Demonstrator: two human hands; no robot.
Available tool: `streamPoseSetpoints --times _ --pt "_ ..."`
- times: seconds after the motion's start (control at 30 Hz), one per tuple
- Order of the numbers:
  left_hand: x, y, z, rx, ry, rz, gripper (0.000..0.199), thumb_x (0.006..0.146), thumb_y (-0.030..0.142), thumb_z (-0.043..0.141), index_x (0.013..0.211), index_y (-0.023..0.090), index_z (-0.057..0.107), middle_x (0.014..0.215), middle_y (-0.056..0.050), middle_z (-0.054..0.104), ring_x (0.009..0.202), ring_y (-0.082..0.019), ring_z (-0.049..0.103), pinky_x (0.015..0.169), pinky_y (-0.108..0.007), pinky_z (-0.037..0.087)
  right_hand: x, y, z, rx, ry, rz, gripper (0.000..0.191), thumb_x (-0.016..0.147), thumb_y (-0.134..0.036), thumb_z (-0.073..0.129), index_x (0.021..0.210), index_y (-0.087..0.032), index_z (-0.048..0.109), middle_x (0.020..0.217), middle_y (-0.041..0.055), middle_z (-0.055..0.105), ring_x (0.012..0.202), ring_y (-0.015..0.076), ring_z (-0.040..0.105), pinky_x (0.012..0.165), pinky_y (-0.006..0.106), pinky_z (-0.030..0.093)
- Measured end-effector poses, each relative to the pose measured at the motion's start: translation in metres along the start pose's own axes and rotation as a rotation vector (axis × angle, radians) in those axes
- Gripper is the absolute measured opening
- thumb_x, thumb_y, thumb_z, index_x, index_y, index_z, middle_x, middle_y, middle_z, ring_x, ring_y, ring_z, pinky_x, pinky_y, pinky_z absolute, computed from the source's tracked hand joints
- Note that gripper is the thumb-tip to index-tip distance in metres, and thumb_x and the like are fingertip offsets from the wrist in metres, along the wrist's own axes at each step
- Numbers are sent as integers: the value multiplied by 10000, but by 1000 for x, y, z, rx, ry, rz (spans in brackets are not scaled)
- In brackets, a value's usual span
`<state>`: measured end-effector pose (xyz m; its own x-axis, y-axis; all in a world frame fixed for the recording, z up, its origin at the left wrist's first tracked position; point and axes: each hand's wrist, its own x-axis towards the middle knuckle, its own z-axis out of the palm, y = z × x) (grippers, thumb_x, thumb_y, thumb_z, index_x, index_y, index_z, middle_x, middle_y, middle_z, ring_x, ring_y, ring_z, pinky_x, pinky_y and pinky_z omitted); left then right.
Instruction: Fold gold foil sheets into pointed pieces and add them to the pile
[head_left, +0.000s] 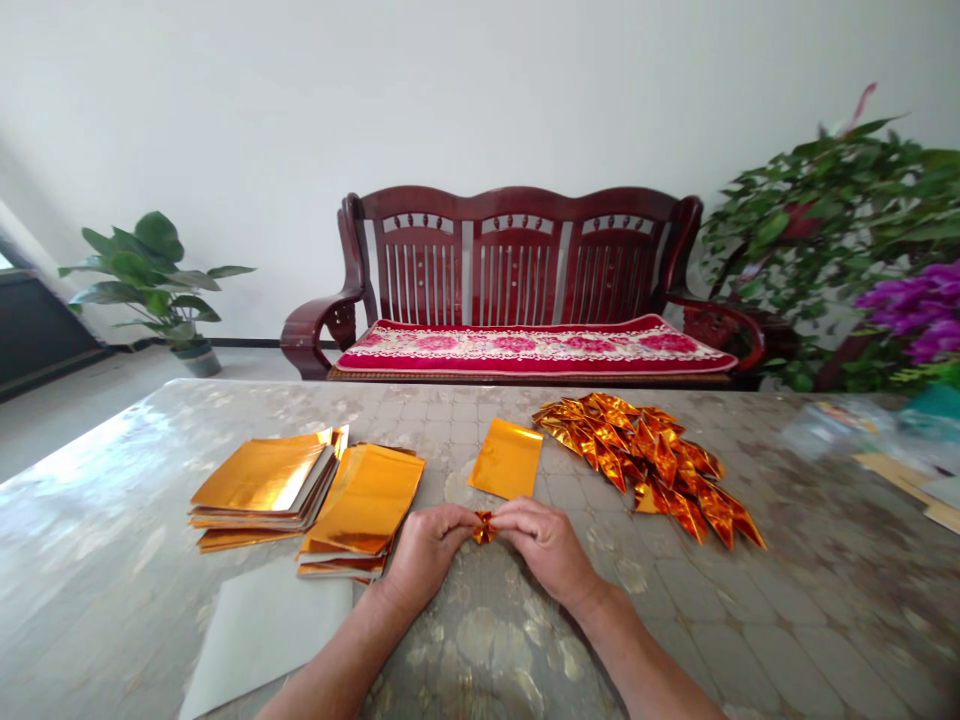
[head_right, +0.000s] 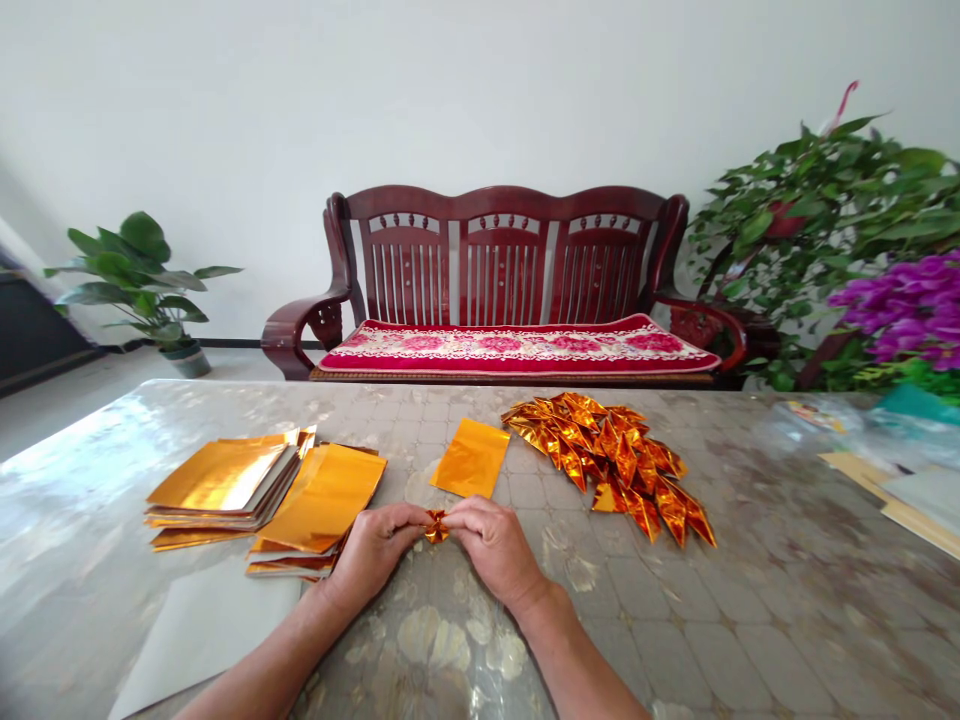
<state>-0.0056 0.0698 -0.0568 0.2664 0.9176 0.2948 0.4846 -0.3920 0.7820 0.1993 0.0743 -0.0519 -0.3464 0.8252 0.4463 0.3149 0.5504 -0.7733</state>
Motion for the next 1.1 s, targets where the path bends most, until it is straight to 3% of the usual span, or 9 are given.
streamPoseSetpoints --times 0.43,0.9,1.1 --pt "1 7 4 -42 84 -30 136 835 168 640 823 229 761 812 11 778 763 -167 720 742 -246 552 0 -6 4 37 78 -7 189 894 -179 606 898 -261 776 861 28 725 809 151 678 757 254 529" --pt "-8 13 10 -66 202 96 140 880 183 603 836 219 731 787 8 753 726 -138 698 703 -221 540 0 -15 12 13 217 -62 173 902 -182 598 843 -240 750 853 40 740 800 160 696 757 263 558" --pt "-5 10 8 -79 207 73 141 869 172 597 838 215 727 774 11 752 679 -132 687 680 -219 547 0 -15 14 -21 208 -69 188 905 -159 580 881 -244 747 878 42 735 829 161 693 772 263 554"
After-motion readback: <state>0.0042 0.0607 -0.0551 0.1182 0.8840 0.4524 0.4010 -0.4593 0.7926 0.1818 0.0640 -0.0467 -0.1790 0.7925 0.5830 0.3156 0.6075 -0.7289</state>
